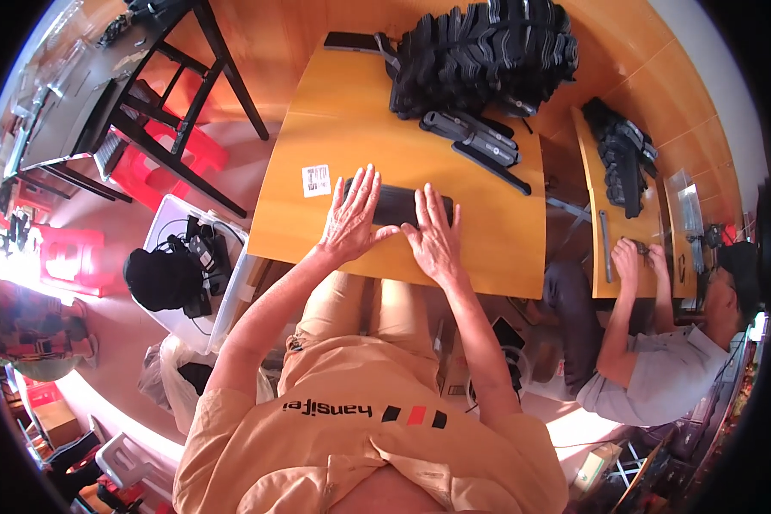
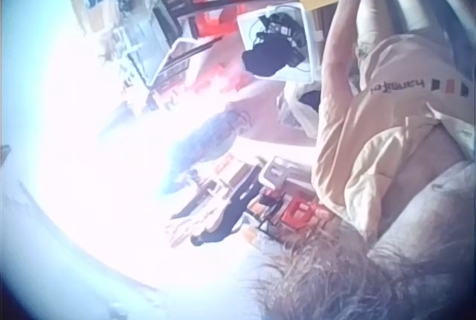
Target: Assembling small plastic clips onto black plastic straps at a workbench.
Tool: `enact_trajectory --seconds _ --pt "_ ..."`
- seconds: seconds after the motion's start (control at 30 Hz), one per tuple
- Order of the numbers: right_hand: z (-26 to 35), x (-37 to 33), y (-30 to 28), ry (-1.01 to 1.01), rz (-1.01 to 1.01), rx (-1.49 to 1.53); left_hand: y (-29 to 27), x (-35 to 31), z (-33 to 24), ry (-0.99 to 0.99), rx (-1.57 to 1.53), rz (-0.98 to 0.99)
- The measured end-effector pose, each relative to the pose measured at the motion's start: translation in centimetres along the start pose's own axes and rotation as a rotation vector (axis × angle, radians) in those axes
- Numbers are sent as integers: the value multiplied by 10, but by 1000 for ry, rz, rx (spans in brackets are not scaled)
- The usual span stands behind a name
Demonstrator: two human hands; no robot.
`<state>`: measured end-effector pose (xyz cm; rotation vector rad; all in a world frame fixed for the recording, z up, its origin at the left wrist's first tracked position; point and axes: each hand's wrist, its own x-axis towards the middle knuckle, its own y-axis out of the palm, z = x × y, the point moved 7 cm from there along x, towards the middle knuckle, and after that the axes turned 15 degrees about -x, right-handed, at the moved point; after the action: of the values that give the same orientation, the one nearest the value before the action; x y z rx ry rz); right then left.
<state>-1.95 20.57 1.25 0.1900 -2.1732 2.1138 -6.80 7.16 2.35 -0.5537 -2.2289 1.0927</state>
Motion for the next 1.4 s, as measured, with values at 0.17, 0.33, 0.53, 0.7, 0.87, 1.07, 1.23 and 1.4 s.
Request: enact_trajectory --seconds 0.17,0.33,0.53,0.7,0.87,1.07,1.23,1.4 --pt "0 6 3 -49 -1 -51 9 1 16 -30 53 20" --pt "-1 8 7 -58 -7 -6 9 4 18 -51 -3 44" --pt "0 11 3 -72 -24 4 8 5 23 -48 -89 35" --pt "-13 0 -6 -25 -109 219 -30 -8 38 -282 -585 -320" --pt "-69 -19 -24 216 -390 305 -28 -48 88 -624 -735 -530" --pt "-95 -33 -4 327 -383 247 -16 -22 83 -819 -397 -341" --pt "-85 -30 -3 297 -333 57 -16 2 68 -844 -134 -374" --pt "-83 -31 -2 308 -303 49 -1 12 63 -885 -22 -296"
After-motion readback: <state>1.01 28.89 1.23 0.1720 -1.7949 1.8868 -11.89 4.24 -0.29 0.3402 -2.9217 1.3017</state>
